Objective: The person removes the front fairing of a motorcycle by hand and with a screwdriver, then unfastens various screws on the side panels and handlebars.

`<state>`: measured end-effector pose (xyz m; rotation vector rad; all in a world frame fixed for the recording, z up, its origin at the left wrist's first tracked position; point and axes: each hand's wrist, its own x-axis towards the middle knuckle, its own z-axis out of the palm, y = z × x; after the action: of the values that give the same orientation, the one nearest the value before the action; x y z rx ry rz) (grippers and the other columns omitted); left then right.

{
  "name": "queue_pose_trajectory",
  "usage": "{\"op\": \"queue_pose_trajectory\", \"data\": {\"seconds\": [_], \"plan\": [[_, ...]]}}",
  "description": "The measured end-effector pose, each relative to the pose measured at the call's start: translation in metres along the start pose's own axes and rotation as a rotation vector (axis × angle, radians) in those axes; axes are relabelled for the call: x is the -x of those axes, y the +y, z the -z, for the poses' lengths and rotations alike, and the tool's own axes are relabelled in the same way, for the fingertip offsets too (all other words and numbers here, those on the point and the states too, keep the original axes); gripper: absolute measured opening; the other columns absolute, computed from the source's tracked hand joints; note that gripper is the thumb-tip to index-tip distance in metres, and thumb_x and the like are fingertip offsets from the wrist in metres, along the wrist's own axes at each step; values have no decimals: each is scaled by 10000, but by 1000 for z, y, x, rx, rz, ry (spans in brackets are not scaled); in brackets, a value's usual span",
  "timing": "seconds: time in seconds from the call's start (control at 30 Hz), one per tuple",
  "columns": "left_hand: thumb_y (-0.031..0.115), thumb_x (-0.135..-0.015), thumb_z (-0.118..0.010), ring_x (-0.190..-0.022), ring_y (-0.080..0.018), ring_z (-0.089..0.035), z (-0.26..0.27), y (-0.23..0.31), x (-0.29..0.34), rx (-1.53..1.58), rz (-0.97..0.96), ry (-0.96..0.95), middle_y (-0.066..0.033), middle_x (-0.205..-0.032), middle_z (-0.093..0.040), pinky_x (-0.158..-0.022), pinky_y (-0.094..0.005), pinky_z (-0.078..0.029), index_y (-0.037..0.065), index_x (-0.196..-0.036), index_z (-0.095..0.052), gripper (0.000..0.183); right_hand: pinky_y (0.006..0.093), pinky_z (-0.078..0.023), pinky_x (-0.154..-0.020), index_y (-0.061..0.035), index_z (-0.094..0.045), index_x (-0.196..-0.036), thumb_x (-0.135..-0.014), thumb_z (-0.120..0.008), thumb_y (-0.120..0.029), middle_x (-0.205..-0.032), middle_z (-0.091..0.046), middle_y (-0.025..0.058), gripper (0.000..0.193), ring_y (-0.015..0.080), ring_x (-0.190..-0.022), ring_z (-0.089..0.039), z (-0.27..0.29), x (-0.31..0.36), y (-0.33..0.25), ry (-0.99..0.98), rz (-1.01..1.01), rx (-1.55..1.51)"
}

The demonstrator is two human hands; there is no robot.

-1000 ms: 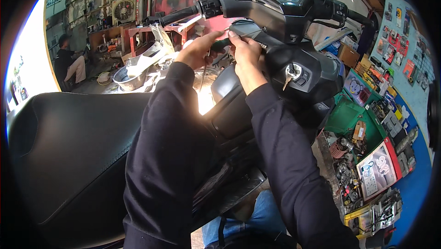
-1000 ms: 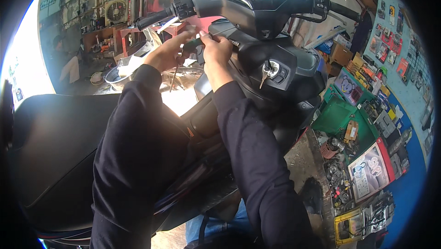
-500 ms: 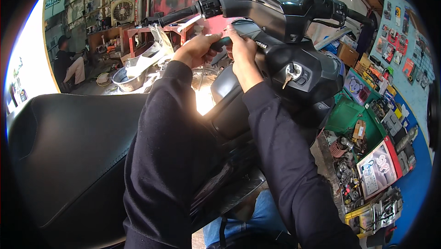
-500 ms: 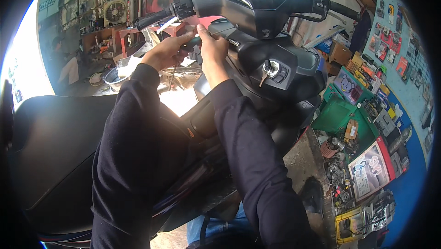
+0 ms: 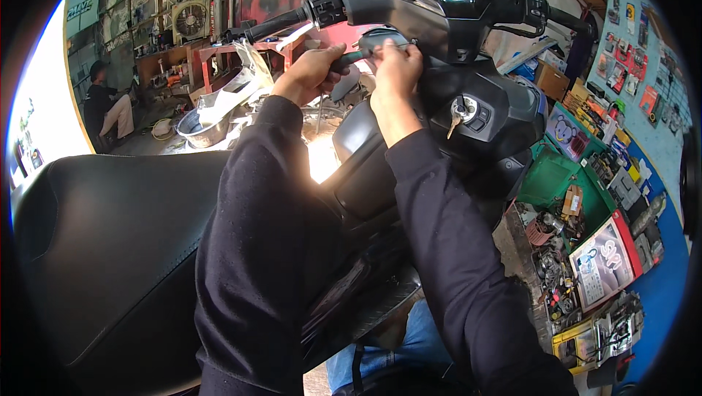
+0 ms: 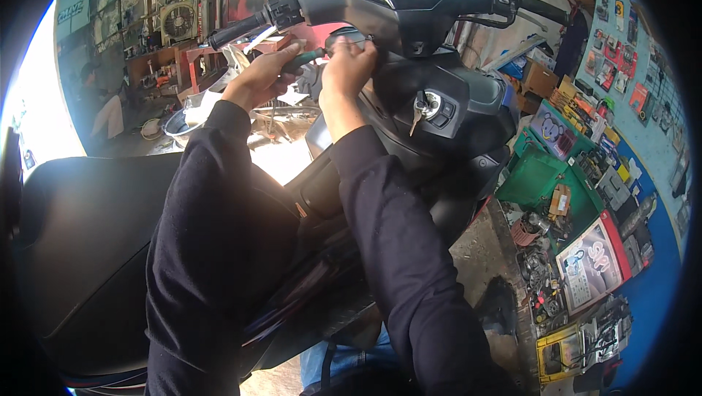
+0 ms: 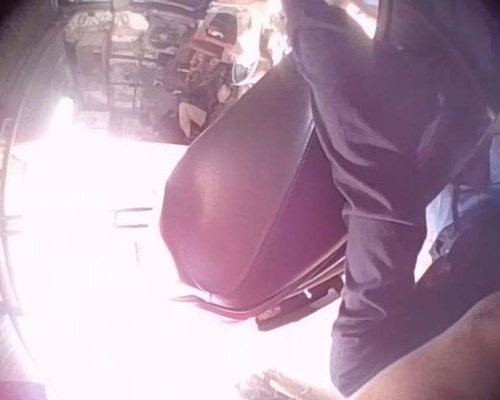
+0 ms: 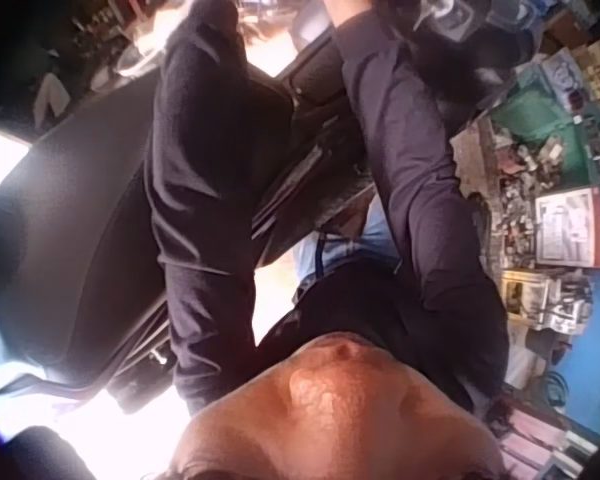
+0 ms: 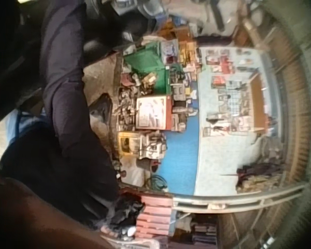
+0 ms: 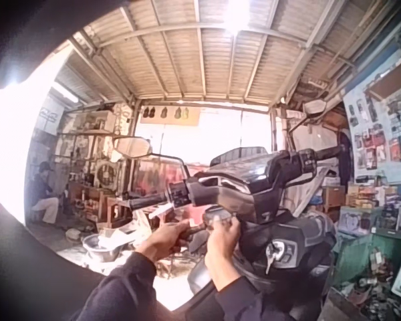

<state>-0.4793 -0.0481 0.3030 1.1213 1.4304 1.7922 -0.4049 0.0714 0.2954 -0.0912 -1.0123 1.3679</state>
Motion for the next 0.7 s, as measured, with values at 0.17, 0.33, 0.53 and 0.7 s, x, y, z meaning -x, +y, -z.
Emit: {"op": "queue_pose_trajectory", "data": {"seconds": [0.17,0.33,0.53,0.7], "plan": [[453,-963,-445,-444,-55,-370,2,-1,1,-27,54,130,18,-620,-501,-360,-225,-231,92,-771,-541,420,288,-464,-714,-3,-514,-1099,-958,-462,-233,-990,-634,70,275,162,-836,-609,-14,-2,-35,251,-350,-242],[411,-962,-447,-473,-52,-380,1,11,7,-11,92,45,12,-639,-494,-378,-211,-239,79,-811,-538,376,351,-519,-608,44,-571,-922,-925,-400,-112,-847,-666,139,231,230,-647,-645,-37,-24,-51,609,-530,-377],[270,-904,-536,-571,-61,-410,9,11,5,50,66,-116,28,-743,-496,-481,-216,-318,119,-887,-547,153,308,-555,-495,127,-629,-808,-909,-489,-94,-776,-676,183,281,260,-626,-678,-22,-29,-35,519,-512,-296],[265,-927,-527,-536,-38,-422,6,10,10,85,42,11,24,-700,-539,-429,-199,-276,74,-863,-597,213,341,-542,-457,108,-635,-768,-865,-561,-127,-703,-667,171,264,245,-569,-666,-29,-11,-44,581,-420,-103]]}}
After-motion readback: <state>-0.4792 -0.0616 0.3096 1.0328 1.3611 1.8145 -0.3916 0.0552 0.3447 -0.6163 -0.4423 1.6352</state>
